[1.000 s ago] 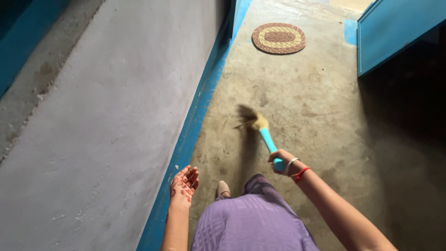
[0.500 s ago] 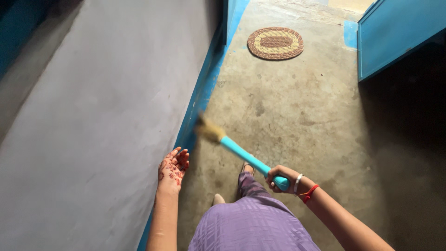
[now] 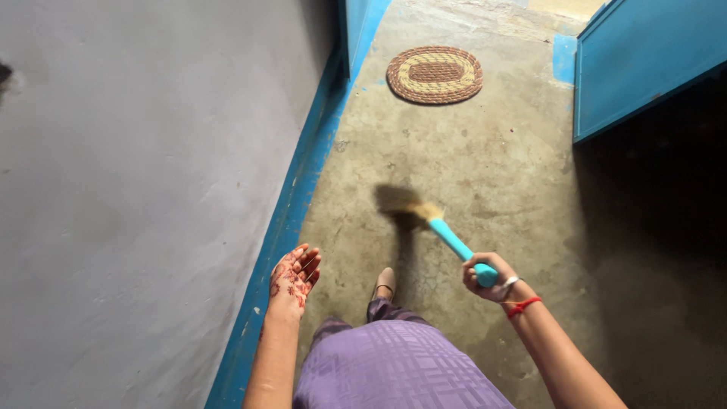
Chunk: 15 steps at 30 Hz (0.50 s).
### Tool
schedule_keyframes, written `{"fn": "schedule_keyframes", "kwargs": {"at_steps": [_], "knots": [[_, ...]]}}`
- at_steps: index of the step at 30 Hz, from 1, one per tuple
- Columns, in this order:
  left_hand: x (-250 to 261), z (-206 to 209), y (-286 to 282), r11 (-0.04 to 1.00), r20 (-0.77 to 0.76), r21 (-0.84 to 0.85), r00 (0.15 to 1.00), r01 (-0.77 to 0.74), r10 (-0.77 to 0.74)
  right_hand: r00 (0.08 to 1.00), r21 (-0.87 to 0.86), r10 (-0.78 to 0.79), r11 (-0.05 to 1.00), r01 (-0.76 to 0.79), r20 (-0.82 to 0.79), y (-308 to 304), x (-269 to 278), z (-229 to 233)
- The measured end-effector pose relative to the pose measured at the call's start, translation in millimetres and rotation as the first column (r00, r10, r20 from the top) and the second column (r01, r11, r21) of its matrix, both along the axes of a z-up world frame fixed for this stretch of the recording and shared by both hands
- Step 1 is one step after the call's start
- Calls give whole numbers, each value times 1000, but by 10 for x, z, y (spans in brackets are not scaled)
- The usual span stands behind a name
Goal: The person sweeps the concrete floor of a room with a handheld broom, moving dirt and debris along the base of a wall and across the open floor area.
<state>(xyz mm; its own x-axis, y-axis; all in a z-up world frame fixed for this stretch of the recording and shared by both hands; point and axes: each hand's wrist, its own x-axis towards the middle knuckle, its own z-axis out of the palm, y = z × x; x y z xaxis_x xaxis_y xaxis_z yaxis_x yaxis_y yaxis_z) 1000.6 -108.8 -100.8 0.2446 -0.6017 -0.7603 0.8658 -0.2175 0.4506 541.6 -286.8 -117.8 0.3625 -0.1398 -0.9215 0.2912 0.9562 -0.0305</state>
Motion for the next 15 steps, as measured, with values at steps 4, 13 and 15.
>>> {"fn": "schedule_keyframes", "kwargs": {"at_steps": [4,13,15], "knots": [[-30,-142,-170,1000,-23,-24,1000,4,-5,921,-221,143,947,-234,-364,104,450,164],[93,-104,-1056,997,-2,-43,998,62,-62,986,-249,81,962,-115,-145,192,535,704],[66,-124,-1294,991,33,-72,993,112,-110,998,-133,-5,991,13,65,139,377,718]]}}
